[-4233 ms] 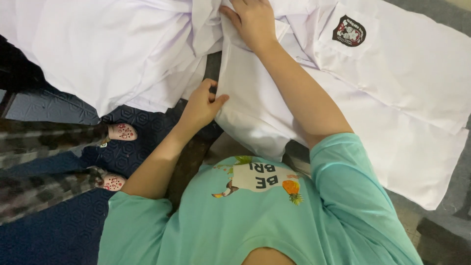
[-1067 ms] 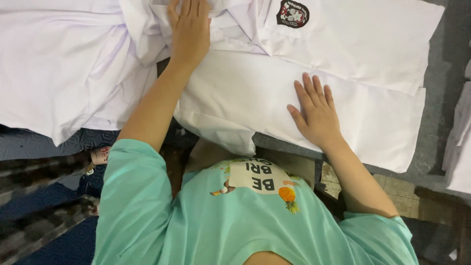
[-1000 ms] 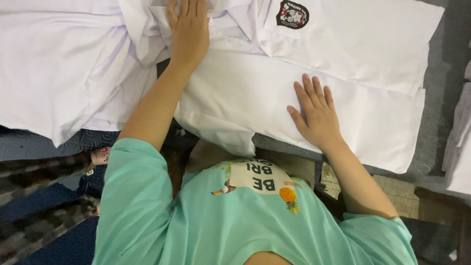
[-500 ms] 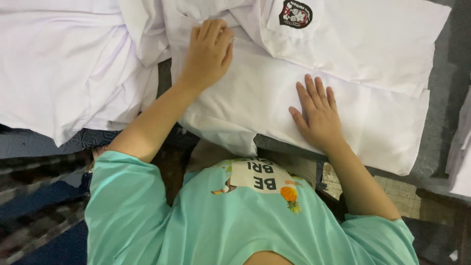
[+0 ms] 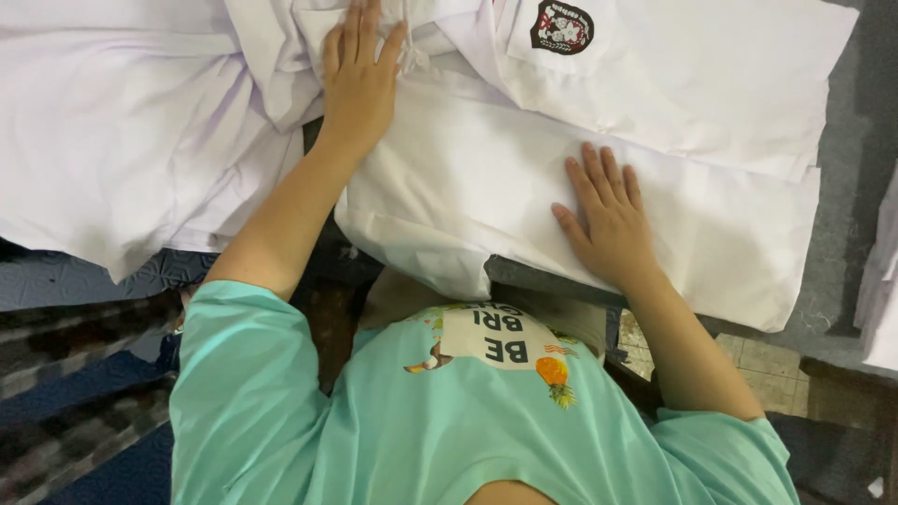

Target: Folding white school uniform shirts and stacking them neatly on a work surface.

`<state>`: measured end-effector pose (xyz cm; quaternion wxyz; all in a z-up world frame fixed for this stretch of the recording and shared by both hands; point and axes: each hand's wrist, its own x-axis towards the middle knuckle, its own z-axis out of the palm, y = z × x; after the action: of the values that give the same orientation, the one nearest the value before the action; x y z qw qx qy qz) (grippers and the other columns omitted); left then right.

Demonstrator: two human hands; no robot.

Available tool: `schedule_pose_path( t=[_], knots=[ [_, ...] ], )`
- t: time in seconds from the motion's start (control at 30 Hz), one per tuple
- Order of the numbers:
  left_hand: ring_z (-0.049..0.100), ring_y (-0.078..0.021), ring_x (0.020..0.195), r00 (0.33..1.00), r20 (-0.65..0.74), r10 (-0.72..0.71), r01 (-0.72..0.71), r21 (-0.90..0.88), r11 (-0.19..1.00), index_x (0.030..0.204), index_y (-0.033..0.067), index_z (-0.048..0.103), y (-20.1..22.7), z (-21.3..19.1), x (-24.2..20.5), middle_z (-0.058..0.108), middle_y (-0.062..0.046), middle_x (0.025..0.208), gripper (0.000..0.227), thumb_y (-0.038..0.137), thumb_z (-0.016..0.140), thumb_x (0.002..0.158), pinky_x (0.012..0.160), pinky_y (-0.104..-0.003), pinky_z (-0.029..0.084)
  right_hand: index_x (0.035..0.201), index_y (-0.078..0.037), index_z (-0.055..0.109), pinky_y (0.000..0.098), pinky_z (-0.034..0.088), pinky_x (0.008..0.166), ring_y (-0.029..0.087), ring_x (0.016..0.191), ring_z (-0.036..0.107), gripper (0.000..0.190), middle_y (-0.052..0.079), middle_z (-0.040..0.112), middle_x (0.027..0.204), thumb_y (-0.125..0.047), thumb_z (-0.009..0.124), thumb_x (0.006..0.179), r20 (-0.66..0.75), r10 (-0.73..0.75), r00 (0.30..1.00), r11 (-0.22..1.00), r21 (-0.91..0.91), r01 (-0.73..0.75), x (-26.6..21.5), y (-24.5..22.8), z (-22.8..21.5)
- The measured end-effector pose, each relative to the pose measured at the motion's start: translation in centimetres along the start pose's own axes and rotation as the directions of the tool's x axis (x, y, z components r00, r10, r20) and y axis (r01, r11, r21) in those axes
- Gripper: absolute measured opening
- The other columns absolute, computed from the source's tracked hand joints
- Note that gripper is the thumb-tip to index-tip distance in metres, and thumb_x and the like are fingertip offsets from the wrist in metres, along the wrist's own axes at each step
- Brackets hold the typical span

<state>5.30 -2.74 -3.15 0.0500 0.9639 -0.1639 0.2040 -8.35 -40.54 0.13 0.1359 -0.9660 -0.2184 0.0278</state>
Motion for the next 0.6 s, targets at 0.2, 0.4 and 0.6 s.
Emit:
schedule_pose_path(
  t=[0.2,0.4,0.6],
  knots=[
    [0.005,-0.0366,0.155,0.986,0.159,-0.041,0.057,-0.095,0.994,0.168,0.0124,0.038,0.4,-2.0,-0.5,0.01,-0.015,0.169,0.055,0.032,0.049,0.118,0.127,-0.05,0.006,0.165,-0.012,0.024,0.0497,0.004,0.128,0.03,0.16,0.008,0.066,0.01,0.014,0.173,-0.045,0.035,0.108,0.013,0.004,1.0,1.0,0.013,-0.004,0.0,-0.2,-0.3],
    [0.001,-0.0369,0.156,0.991,0.134,-0.007,0.02,-0.097,0.995,0.167,0.0037,0.041,1.2,-1.4,-1.1,0.006,-0.017,0.17,0.058,0.029,0.054,0.117,0.124,-0.059,0.002,0.165,-0.012,0.023,0.0488,0.003,0.129,0.03,0.16,0.007,0.067,0.011,0.013,0.173,-0.045,0.035,0.109,0.015,0.01,1.0,1.0,0.016,-0.011,0.1,-0.4,-0.5],
    [-0.01,-0.0304,0.157,0.945,0.322,0.055,0.015,-0.21,0.978,0.167,0.0035,0.03,4.5,-2.4,-1.3,-0.008,-0.012,0.17,0.068,0.039,0.051,0.112,0.123,-0.063,-0.005,0.166,-0.013,0.021,0.0484,0.003,0.129,0.029,0.16,0.006,0.067,0.01,0.013,0.173,-0.046,0.034,0.108,0.018,0.013,1.0,1.0,0.008,-0.013,0.2,-0.1,-0.2]
  ],
)
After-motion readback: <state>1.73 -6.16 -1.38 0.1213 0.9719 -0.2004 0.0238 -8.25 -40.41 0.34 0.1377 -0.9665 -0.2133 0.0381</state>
